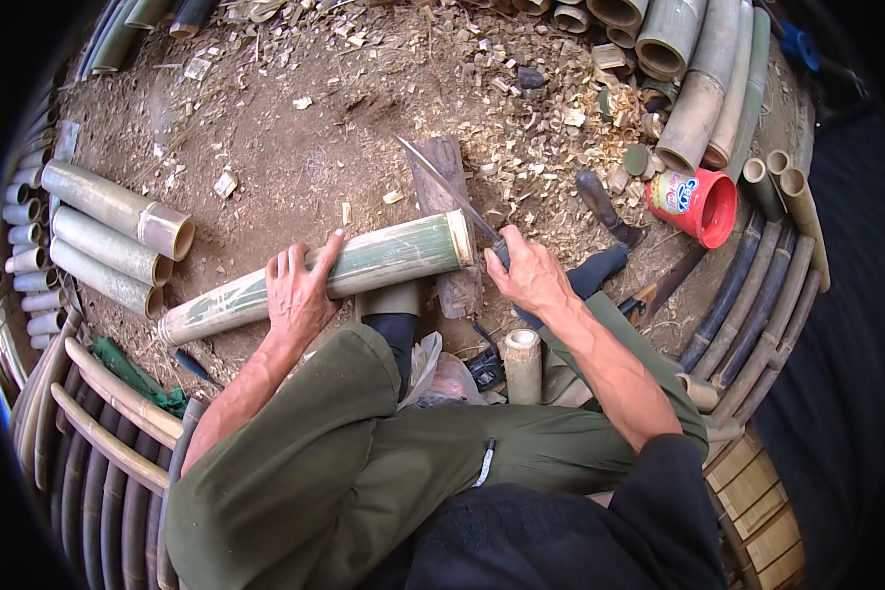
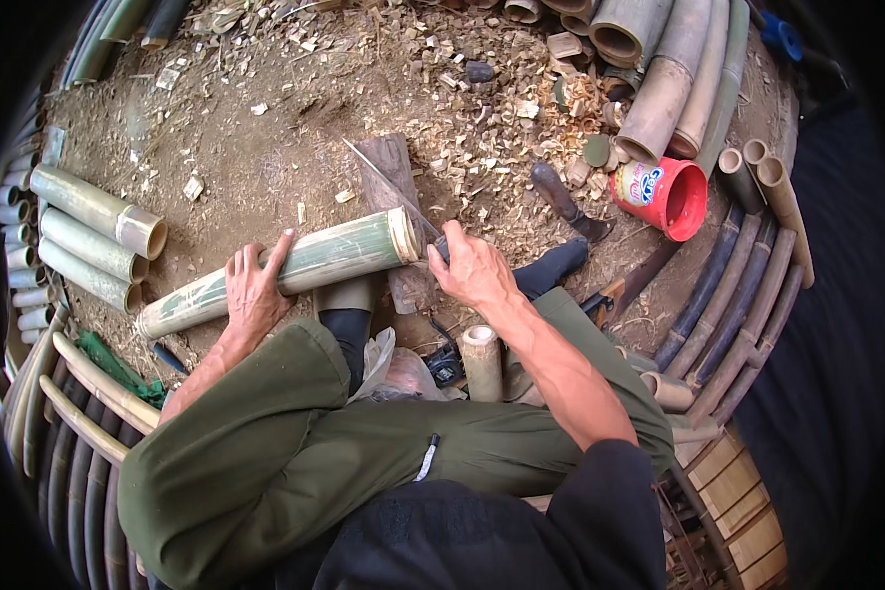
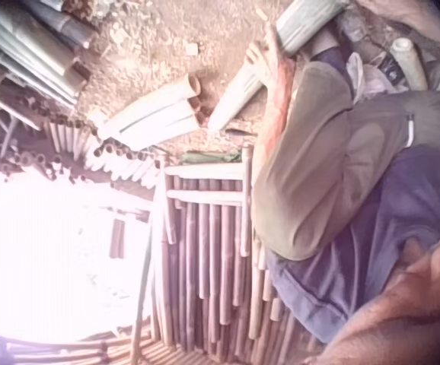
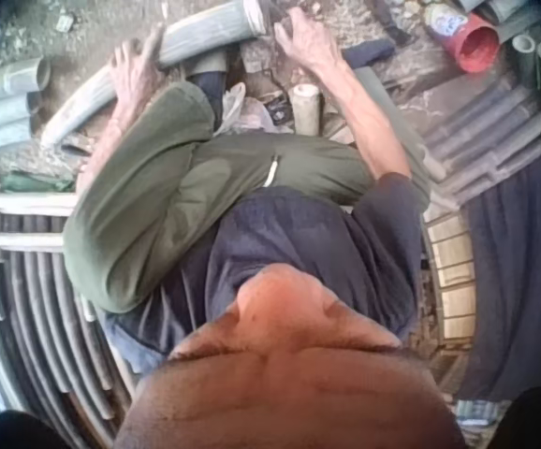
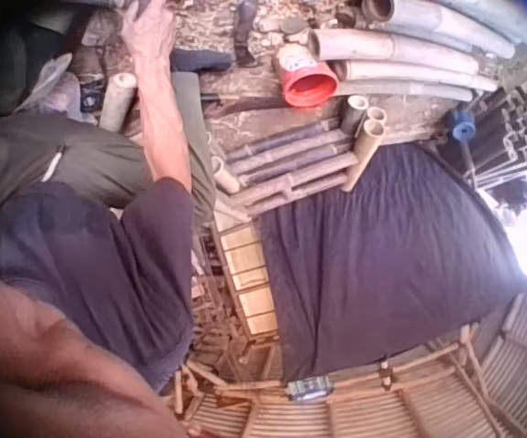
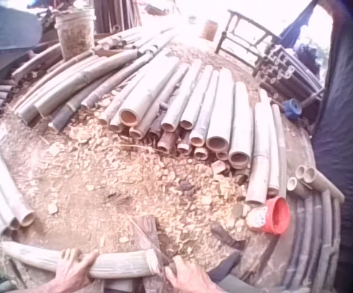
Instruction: The person scrapes the outer surface and edges of bamboo poles using a large blade, handling different sections of the bamboo to clean and smooth them.
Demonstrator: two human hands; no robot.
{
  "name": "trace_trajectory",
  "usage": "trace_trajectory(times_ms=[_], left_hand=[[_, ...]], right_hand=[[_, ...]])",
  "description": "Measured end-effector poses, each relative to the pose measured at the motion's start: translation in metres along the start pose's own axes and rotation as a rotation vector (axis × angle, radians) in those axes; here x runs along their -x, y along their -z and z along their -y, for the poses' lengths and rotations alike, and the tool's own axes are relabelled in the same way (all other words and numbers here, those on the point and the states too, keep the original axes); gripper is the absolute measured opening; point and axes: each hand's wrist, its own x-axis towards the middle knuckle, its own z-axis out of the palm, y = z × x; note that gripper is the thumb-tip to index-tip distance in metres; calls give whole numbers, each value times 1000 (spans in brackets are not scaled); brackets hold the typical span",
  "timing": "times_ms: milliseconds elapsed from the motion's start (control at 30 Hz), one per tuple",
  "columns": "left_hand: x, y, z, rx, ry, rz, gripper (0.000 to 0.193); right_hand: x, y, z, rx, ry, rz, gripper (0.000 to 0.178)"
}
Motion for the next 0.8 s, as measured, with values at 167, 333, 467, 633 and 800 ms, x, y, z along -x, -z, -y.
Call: trace_trajectory(times_ms=[167, 333, 467, 633, 800], left_hand=[[-37, 33, 29, 326, -8, 480, 107], [-52, 53, 32, 288, 26, 666, 101], [-45, 44, 24, 190, 39, 515, 99], [-43, 44, 24, 171, 27, 483, 96], [-43, 46, 22, 191, 48, 467, 93]], right_hand=[[5, 6, 1, -124, -115, 50, 30], [16, 15, 12, -145, -56, -42, 32], [23, 33, 49, -245, 203, -313, 32], [23, 10, 27, -142, 336, -431, 31], [17, 22, 28, -149, 23, -86, 34]])
